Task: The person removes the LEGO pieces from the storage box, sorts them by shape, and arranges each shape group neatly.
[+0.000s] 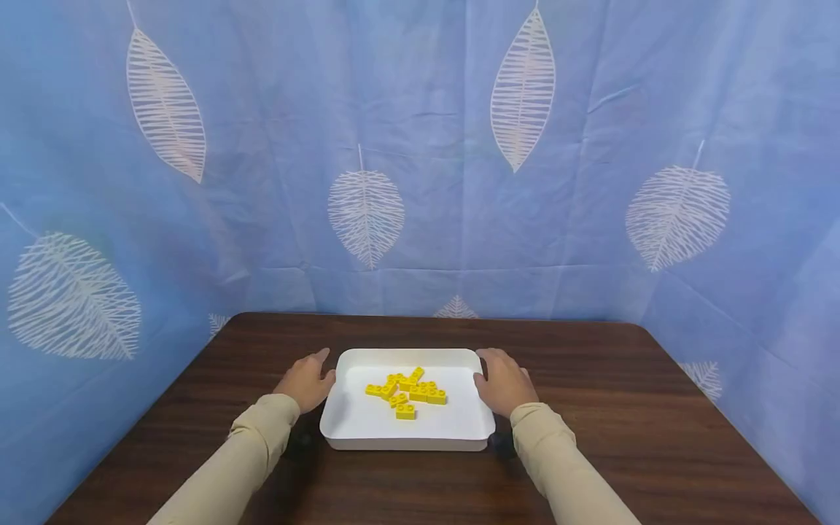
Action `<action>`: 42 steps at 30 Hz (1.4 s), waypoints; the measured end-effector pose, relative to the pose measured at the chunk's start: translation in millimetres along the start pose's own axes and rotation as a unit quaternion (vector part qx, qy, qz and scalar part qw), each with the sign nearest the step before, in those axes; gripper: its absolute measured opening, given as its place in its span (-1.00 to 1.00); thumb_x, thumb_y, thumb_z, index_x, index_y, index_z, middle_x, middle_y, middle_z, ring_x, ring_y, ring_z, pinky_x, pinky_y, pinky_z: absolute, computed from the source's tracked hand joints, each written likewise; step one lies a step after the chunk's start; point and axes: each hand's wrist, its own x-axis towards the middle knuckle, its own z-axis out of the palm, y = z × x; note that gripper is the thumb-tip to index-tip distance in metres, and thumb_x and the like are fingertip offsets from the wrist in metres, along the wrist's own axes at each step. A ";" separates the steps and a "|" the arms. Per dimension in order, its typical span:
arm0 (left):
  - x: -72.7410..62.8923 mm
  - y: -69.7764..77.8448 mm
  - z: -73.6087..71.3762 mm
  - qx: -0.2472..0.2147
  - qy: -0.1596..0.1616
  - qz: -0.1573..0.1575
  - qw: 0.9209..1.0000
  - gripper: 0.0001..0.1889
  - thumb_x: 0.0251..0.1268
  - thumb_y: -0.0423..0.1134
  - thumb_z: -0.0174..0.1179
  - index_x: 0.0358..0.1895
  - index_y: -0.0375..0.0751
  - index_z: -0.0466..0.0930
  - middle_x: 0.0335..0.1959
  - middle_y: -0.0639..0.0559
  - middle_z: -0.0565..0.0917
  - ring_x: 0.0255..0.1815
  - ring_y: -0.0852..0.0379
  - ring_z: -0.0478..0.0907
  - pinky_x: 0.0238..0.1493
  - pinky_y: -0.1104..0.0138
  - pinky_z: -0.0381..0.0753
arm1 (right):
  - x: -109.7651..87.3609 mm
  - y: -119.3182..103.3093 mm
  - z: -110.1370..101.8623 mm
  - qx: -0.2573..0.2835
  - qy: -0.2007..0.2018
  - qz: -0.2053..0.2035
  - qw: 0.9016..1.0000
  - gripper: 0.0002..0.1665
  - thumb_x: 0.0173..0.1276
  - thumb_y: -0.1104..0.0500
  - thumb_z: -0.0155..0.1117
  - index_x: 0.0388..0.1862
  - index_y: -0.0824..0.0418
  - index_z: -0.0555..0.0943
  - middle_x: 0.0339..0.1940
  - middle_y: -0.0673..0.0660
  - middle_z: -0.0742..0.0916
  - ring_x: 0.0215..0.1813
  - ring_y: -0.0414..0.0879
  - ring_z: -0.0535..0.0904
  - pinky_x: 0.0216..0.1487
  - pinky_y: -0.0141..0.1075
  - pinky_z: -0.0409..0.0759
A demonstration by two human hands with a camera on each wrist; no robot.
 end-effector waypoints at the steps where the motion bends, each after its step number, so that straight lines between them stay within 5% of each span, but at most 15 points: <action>1: -1.7 -0.8 3.5 -0.018 0.009 0.002 1.000 -0.47 0.33 -0.28 0.05 0.31 -0.48 0.28 0.22 -0.37 0.45 0.19 -0.24 0.45 0.10 -0.03 0.51 | -0.2 -0.6 3.5 0.003 -0.001 -0.001 1.000 -0.46 0.32 0.21 0.18 0.25 0.36 0.42 0.25 0.39 0.48 0.27 0.31 0.37 0.19 0.23 0.36; 8: -12.2 -7.8 28.8 -0.108 0.047 -0.014 0.993 -0.56 0.27 -0.45 0.08 0.22 -0.51 0.38 0.15 -0.38 0.51 0.15 -0.23 0.50 0.06 -0.02 0.54 | -6.2 -4.6 28.3 0.038 0.016 -0.021 0.999 -0.58 0.26 0.29 0.24 0.11 0.33 0.54 0.05 0.28 0.61 0.07 0.16 0.54 0.10 0.04 0.53; 16: -21.8 -11.2 44.6 -0.185 0.060 -0.046 0.980 -0.56 0.30 -0.47 0.04 0.25 -0.47 0.38 0.19 -0.37 0.48 0.21 -0.23 0.45 0.12 -0.04 0.48 | -20.9 -23.3 43.8 0.059 0.077 -0.036 0.995 -0.73 0.17 0.32 0.30 -0.10 0.26 0.66 -0.22 0.11 0.69 -0.21 -0.07 0.58 -0.07 -0.12 0.49; 23: -31.5 -24.4 52.7 -0.285 0.079 -0.082 0.952 -0.57 0.31 -0.46 0.03 0.24 -0.45 0.40 0.11 -0.36 0.55 0.02 -0.12 0.58 -0.01 0.08 0.61 | -29.8 -48.7 66.1 0.091 0.000 -0.060 0.994 -0.83 0.14 0.30 0.36 -0.24 0.21 0.68 -0.30 -0.01 0.69 -0.34 -0.25 0.53 -0.23 -0.31 0.60; 42: -15.4 -16.6 50.1 -0.302 0.084 -0.078 0.946 -0.58 0.32 -0.43 0.04 0.25 -0.39 0.42 0.15 -0.31 0.53 0.04 -0.11 0.56 0.03 0.07 0.59 | -13.6 -73.7 78.4 0.080 -0.027 -0.029 0.996 -0.78 0.08 0.31 0.29 -0.26 0.19 0.73 -0.36 -0.02 0.71 -0.43 -0.24 0.45 -0.42 -0.36 0.44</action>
